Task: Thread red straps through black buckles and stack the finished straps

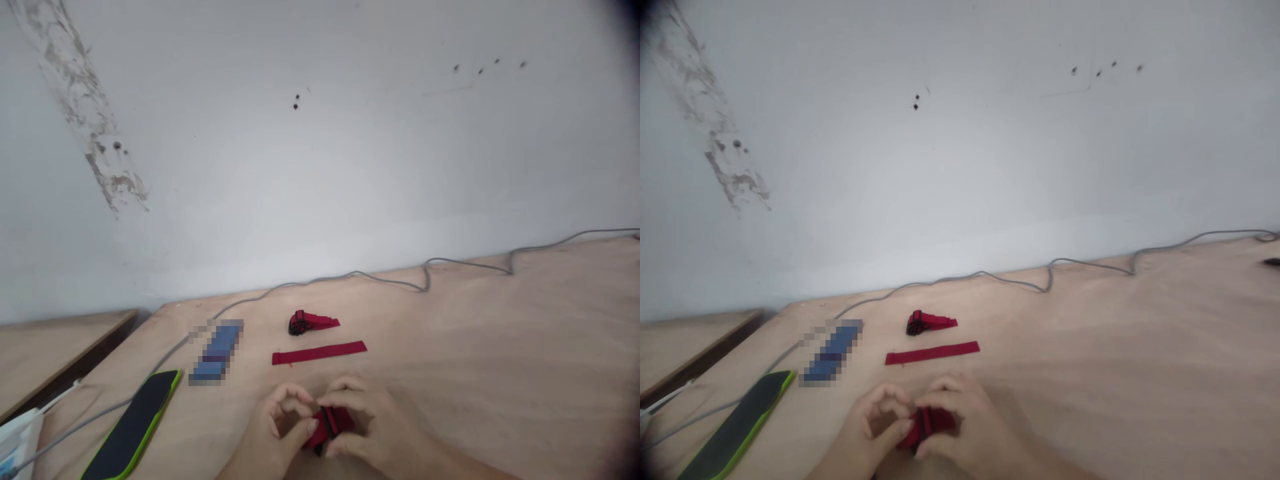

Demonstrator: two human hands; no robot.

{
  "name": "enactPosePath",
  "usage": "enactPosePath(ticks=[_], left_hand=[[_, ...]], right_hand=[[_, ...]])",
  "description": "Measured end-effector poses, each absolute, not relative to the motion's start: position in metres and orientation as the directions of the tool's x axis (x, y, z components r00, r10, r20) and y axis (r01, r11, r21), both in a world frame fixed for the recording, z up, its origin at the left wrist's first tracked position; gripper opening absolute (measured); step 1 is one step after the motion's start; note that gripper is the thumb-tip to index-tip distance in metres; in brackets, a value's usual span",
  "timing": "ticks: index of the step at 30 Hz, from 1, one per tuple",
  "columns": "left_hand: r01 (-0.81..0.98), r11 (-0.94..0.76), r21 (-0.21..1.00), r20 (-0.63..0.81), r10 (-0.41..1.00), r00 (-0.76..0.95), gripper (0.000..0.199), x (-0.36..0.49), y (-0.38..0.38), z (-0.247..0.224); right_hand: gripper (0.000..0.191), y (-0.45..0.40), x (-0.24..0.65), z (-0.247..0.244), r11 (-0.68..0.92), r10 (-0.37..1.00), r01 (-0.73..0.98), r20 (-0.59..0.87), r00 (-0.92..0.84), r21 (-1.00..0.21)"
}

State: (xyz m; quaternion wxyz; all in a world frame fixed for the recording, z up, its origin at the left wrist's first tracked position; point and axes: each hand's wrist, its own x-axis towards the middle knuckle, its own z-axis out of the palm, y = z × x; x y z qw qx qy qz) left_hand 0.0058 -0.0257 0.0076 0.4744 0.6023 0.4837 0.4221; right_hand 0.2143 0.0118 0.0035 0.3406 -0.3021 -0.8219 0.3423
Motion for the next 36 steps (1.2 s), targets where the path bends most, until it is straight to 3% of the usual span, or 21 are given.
enactPosePath(ticks=[6, 11, 16, 24, 29, 32, 36], left_hand=[[0.244, -0.125, 0.962, 0.087, 0.983, 0.162, 0.013, 0.011, -0.030, 0.004], [0.351, -0.277, 0.895, 0.221, 0.956, 0.193, 0.013, 0.005, -0.030, -0.007], [0.518, -0.465, 0.718, 0.445, 0.879, 0.171, 0.018, 0.001, -0.027, -0.016], [0.673, -0.639, 0.373, 0.550, 0.736, 0.395, 0.047, 0.012, -0.029, -0.007], [0.769, -0.634, 0.081, 0.657, 0.615, 0.437, 0.031, 0.006, -0.027, -0.005], [0.768, -0.630, 0.117, 0.694, 0.605, 0.390, 0.031, 0.003, -0.026, -0.005], [0.673, -0.638, 0.373, 0.678, 0.683, 0.272, 0.027, 0.002, -0.025, -0.005]], right_hand=[[0.032, 0.010, 0.213, -0.002, 0.661, 0.680, 0.296, 0.383, -0.626, -0.690], [0.041, 0.006, 0.213, 0.008, 0.579, 0.745, 0.307, 0.336, -0.576, -0.755], [0.009, 0.003, 0.207, 0.008, 0.420, 0.878, 0.381, 0.261, -0.402, -0.824], [0.013, 0.002, 0.200, -0.002, 0.318, 0.858, 0.281, 0.149, -0.491, -0.905], [0.020, 0.006, 0.202, 0.002, 0.213, 0.877, 0.152, 0.121, -0.465, -0.965], [0.027, 0.016, 0.204, -0.005, 0.031, 0.903, -0.091, 0.067, -0.424, -0.995], [0.027, 0.029, 0.207, -0.015, -0.193, 0.893, -0.294, -0.043, -0.449, -0.936]])
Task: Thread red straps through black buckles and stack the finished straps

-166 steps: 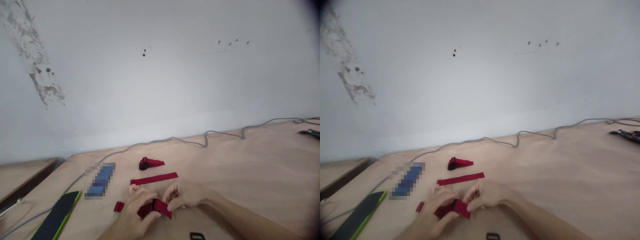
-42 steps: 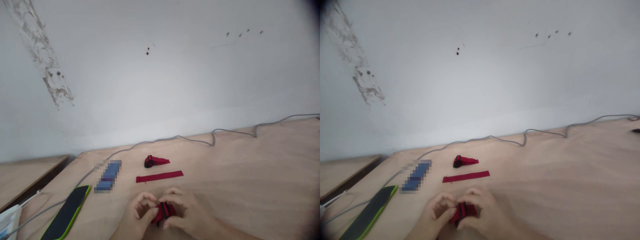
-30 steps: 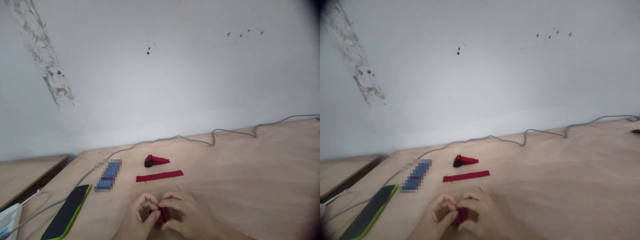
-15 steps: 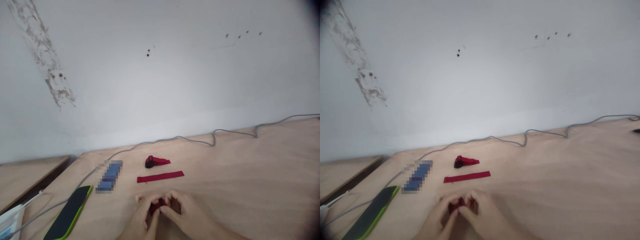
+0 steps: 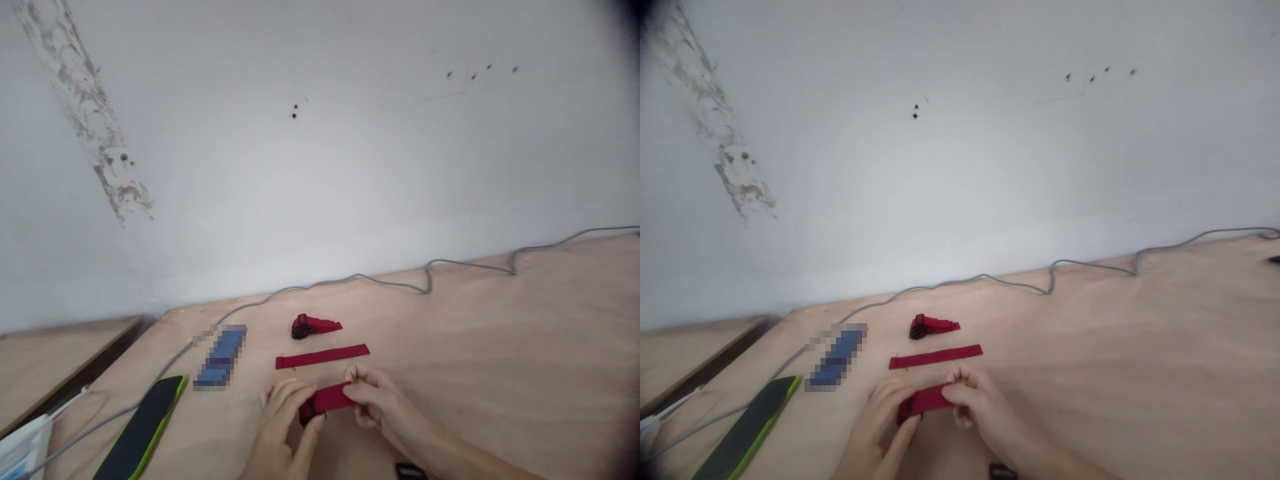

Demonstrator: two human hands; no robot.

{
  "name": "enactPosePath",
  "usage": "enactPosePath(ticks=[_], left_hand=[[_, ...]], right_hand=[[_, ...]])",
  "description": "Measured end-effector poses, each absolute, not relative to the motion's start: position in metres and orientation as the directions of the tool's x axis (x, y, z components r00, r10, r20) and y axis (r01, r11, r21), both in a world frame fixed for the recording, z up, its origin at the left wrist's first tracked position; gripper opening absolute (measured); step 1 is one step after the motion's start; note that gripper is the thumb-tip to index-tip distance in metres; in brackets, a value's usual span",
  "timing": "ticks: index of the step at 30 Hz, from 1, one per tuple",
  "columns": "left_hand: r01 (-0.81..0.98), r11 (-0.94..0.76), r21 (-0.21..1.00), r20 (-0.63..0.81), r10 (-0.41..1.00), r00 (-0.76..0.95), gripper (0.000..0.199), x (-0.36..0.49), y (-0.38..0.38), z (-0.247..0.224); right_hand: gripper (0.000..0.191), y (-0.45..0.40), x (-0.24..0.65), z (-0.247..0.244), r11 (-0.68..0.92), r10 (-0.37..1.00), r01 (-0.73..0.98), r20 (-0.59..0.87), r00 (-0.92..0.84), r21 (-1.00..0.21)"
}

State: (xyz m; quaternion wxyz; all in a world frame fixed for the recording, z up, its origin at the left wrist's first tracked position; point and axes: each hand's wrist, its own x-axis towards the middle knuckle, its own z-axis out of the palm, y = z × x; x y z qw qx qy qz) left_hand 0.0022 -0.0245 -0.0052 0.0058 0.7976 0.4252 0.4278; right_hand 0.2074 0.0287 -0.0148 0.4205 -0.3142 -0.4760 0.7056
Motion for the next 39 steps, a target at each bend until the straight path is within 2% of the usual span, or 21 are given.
enactPosePath(ticks=[2, 5, 8, 11, 15, 21, 27, 31, 34, 39], left_hand=[[0.584, -0.597, 0.550, 0.618, 0.762, 0.196, 0.025, 0.003, -0.025, -0.004], [0.452, -0.410, 0.792, 0.419, 0.904, 0.087, 0.022, 0.005, -0.027, 0.000], [0.331, -0.248, 0.910, 0.242, 0.968, 0.060, 0.024, 0.005, -0.029, 0.001], [0.302, -0.215, 0.928, 0.194, 0.976, 0.099, 0.026, 0.004, -0.029, -0.001], [0.255, -0.187, 0.949, 0.140, 0.971, 0.192, 0.031, 0.005, -0.029, -0.005], [0.099, -0.203, 0.974, 0.176, 0.957, 0.231, 0.039, 0.011, -0.029, -0.003], [-0.028, -0.114, 0.993, 0.117, 0.965, 0.234, 0.043, 0.017, -0.029, -0.004], [-0.164, -0.063, 0.984, 0.097, 0.973, 0.208, 0.040, 0.020, -0.028, -0.003], [-0.127, -0.072, 0.989, 0.094, 0.979, 0.178, 0.040, 0.017, -0.027, -0.003], [0.054, -0.208, 0.977, 0.206, 0.977, 0.049, 0.040, 0.011, -0.026, 0.002]], right_hand=[[0.033, 0.030, 0.211, -0.015, -0.244, 0.849, -0.214, -0.102, -0.519, -0.946], [0.036, 0.026, 0.215, -0.011, -0.208, 0.757, -0.043, -0.133, -0.640, -0.977], [0.042, 0.021, 0.215, -0.006, -0.123, 0.775, -0.045, -0.067, -0.628, -0.991], [0.040, 0.019, 0.212, -0.006, 0.027, 0.861, -0.099, 0.073, -0.503, -0.995], [0.039, 0.018, 0.207, -0.010, 0.135, 0.861, -0.179, 0.205, -0.465, -0.974], [0.039, 0.012, 0.204, -0.004, 0.115, 0.879, -0.157, 0.174, -0.444, -0.981], [0.038, 0.010, 0.207, 0.010, 0.287, 0.845, 0.001, 0.252, -0.472, -0.958], [0.033, 0.008, 0.210, 0.010, 0.330, 0.842, 0.059, 0.265, -0.470, -0.942], [0.028, 0.005, 0.210, 0.011, 0.357, 0.826, 0.074, 0.278, -0.490, -0.931], [0.028, 0.004, 0.207, 0.016, 0.374, 0.837, 0.133, 0.273, -0.475, -0.918]])
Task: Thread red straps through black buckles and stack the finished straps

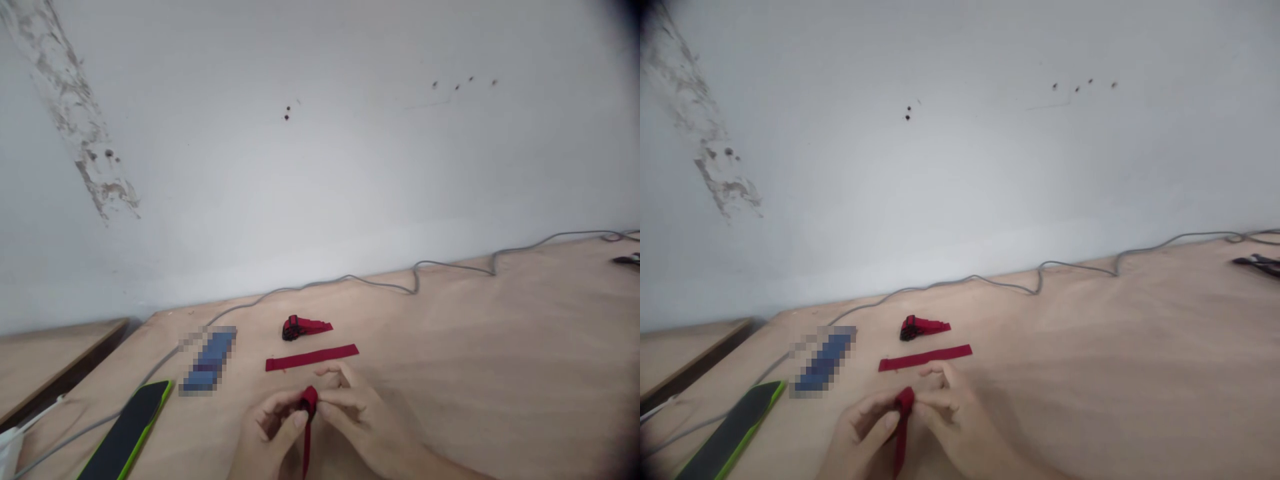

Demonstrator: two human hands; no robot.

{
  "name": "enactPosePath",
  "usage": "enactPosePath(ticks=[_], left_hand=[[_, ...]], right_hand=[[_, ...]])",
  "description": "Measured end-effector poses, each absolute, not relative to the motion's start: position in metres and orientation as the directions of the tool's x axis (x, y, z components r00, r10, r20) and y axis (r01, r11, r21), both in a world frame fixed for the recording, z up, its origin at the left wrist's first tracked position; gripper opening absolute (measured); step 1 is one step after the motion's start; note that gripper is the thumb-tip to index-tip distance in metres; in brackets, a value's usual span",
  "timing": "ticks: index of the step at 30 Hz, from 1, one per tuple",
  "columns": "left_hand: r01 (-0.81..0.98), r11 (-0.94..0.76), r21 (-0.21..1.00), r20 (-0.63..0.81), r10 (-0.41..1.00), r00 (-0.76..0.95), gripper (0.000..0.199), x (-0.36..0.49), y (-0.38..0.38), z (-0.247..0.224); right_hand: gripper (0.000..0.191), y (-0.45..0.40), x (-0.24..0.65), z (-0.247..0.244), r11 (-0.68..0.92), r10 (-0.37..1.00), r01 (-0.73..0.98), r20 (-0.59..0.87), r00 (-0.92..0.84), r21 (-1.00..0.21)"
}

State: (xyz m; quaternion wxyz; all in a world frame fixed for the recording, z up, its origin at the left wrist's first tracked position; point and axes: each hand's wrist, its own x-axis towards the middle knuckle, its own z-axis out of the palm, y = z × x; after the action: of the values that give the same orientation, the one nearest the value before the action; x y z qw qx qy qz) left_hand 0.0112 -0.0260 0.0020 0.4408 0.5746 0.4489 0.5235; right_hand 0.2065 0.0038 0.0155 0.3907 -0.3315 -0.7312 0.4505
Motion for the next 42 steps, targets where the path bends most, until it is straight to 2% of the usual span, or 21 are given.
enactPosePath(ticks=[4, 8, 10, 13, 15, 18, 24, 27, 30, 34, 42], left_hand=[[0.338, -0.363, 0.868, 0.404, 0.913, -0.056, 0.030, 0.006, -0.026, 0.002], [0.579, -0.501, 0.643, 0.590, 0.807, 0.043, 0.018, 0.003, -0.028, 0.001], [0.650, -0.543, 0.533, 0.633, 0.765, 0.120, 0.021, 0.002, -0.028, 0.002], [0.694, -0.609, 0.384, 0.668, 0.702, 0.246, 0.030, 0.002, -0.027, 0.003], [0.705, -0.634, 0.318, 0.662, 0.681, 0.313, 0.027, 0.002, -0.026, 0.003], [0.741, -0.619, 0.262, 0.655, 0.678, 0.335, 0.022, 0.002, -0.025, 0.001], [0.772, -0.628, 0.095, 0.730, 0.571, 0.374, 0.036, -0.001, -0.025, -0.008], [0.767, -0.640, 0.042, 0.728, 0.545, 0.415, 0.040, -0.003, -0.025, -0.012], [0.764, -0.645, 0.006, 0.690, 0.556, 0.463, 0.041, -0.004, -0.024, -0.015], [0.801, -0.597, 0.041, 0.634, 0.635, 0.441, 0.044, -0.006, -0.025, -0.017], [0.787, -0.616, 0.038, 0.652, 0.612, 0.447, 0.044, -0.004, -0.028, -0.015]], right_hand=[[0.028, 0.008, 0.199, 0.007, 0.214, 0.898, 0.090, 0.159, -0.410, -0.973], [0.035, 0.012, 0.197, -0.008, 0.119, 0.880, 0.056, 0.079, -0.468, -0.991], [0.032, 0.012, 0.198, -0.013, 0.106, 0.861, 0.030, 0.076, -0.503, -0.994], [0.030, 0.011, 0.199, -0.018, 0.102, 0.832, 0.027, 0.071, -0.551, -0.994], [0.030, 0.009, 0.198, -0.021, 0.112, 0.827, 0.038, 0.072, -0.557, -0.993], [0.030, 0.009, 0.196, -0.023, 0.117, 0.845, 0.024, 0.087, -0.527, -0.993], [0.032, 0.011, 0.193, -0.015, 0.043, 0.838, -0.130, 0.106, -0.536, -0.991], [0.041, 0.011, 0.194, -0.008, -0.029, 0.827, -0.201, 0.089, -0.555, -0.979], [0.046, 0.011, 0.195, -0.010, -0.022, 0.835, -0.183, 0.083, -0.544, -0.983], [0.042, 0.011, 0.195, -0.023, 0.060, 0.875, -0.039, 0.071, -0.479, -0.997], [0.028, 0.004, 0.199, -0.023, 0.231, 0.853, 0.185, 0.108, -0.510, -0.955]])
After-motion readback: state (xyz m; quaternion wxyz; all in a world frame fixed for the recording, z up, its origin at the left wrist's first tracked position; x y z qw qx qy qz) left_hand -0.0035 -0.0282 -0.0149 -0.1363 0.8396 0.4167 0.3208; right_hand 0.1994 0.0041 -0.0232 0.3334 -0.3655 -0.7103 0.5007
